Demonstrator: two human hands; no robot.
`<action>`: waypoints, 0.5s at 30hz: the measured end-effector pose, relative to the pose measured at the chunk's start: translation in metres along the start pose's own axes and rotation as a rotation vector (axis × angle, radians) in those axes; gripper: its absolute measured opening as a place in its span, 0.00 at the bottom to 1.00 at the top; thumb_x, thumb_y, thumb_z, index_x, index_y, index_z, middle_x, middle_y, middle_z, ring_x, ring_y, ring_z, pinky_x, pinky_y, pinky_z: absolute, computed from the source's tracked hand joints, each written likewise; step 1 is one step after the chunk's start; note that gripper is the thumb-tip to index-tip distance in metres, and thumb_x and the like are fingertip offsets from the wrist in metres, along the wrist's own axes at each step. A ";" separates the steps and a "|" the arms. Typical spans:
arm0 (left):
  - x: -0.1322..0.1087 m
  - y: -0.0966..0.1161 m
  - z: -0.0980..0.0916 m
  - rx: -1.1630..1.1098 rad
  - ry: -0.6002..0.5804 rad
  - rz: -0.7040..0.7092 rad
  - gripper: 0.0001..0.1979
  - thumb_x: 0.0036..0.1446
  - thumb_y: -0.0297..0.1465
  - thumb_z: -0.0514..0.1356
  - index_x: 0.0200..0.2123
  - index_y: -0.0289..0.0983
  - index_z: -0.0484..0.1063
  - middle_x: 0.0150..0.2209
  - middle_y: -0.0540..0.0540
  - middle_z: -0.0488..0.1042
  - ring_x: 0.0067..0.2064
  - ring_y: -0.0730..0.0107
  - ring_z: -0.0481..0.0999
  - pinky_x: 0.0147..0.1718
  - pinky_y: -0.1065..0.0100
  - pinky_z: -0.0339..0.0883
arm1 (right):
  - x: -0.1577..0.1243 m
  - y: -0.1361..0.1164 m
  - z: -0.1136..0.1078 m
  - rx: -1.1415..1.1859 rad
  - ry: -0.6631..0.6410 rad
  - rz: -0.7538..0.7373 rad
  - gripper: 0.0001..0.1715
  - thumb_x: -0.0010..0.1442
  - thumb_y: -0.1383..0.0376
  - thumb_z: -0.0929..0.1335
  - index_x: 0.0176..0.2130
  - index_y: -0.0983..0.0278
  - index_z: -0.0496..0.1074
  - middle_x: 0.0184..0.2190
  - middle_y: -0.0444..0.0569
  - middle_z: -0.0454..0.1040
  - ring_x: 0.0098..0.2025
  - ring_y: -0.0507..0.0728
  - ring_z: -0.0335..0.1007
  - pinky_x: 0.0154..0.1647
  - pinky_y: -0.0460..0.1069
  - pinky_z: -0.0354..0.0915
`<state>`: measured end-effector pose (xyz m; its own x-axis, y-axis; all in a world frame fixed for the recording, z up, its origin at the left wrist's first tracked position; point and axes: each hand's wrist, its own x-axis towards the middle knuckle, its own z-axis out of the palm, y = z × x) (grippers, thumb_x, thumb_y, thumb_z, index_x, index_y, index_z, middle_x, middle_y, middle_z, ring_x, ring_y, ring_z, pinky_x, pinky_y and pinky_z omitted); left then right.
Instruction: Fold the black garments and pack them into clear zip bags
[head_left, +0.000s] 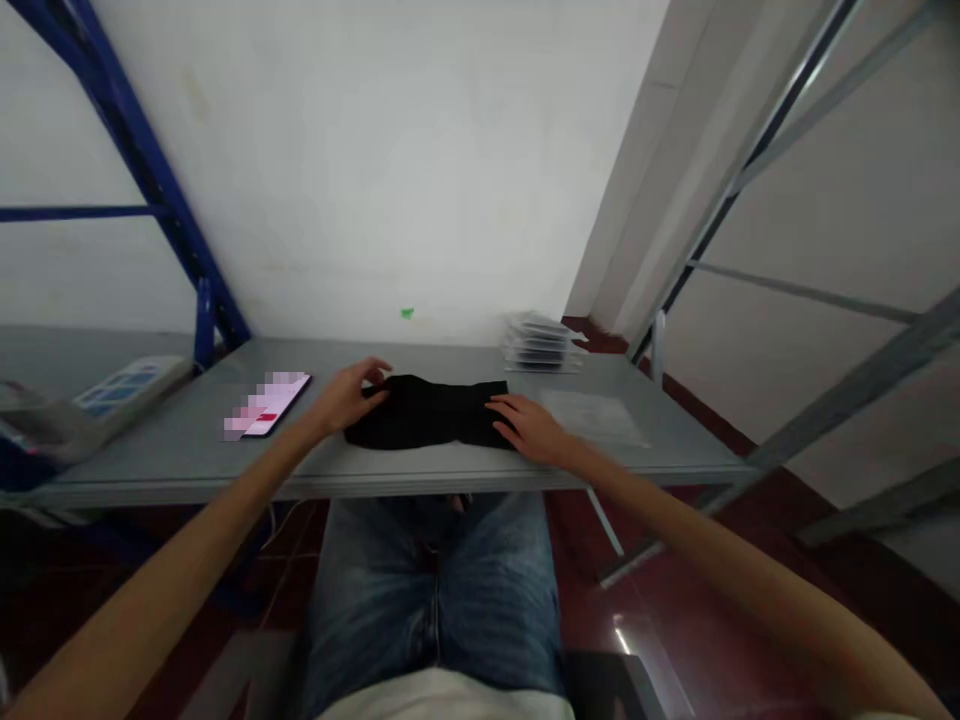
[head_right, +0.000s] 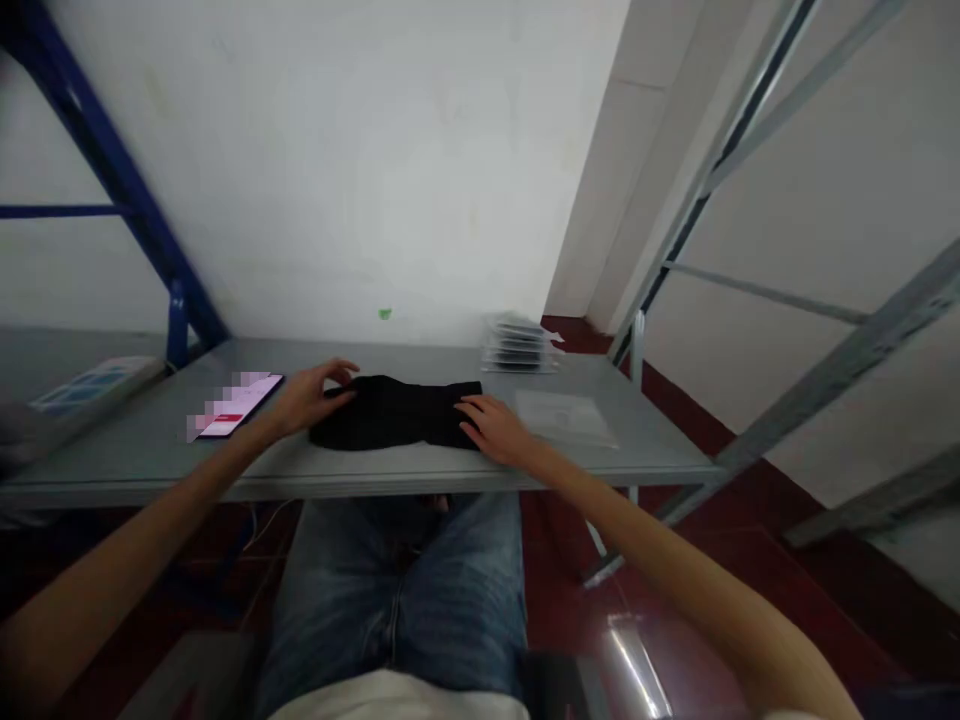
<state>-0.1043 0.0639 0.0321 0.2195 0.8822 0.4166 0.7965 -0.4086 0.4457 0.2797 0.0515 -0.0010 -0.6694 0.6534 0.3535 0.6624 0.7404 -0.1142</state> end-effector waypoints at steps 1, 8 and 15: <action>-0.008 0.002 -0.003 0.003 -0.072 0.034 0.21 0.57 0.43 0.60 0.50 0.41 0.74 0.45 0.44 0.81 0.47 0.56 0.81 0.52 0.57 0.72 | -0.006 0.002 -0.004 0.004 -0.009 -0.020 0.23 0.75 0.61 0.62 0.64 0.64 0.70 0.64 0.58 0.70 0.66 0.62 0.65 0.69 0.61 0.62; -0.046 0.009 -0.015 0.089 -0.266 0.063 0.27 0.64 0.51 0.52 0.57 0.42 0.76 0.57 0.42 0.79 0.59 0.52 0.77 0.62 0.55 0.66 | -0.040 0.005 -0.031 0.007 -0.085 -0.130 0.26 0.69 0.57 0.70 0.64 0.60 0.72 0.64 0.57 0.72 0.66 0.64 0.68 0.69 0.62 0.64; -0.065 0.001 -0.037 0.194 -0.293 0.121 0.30 0.54 0.52 0.63 0.58 0.46 0.75 0.64 0.42 0.74 0.66 0.48 0.71 0.68 0.53 0.58 | -0.042 0.008 -0.040 -0.030 -0.116 -0.175 0.19 0.68 0.64 0.69 0.57 0.60 0.77 0.60 0.54 0.76 0.65 0.62 0.70 0.68 0.61 0.65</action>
<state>-0.1391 -0.0024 0.0347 0.4484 0.8711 0.2006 0.8405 -0.4872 0.2370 0.3262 0.0239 0.0205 -0.8079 0.5306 0.2566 0.5415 0.8401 -0.0323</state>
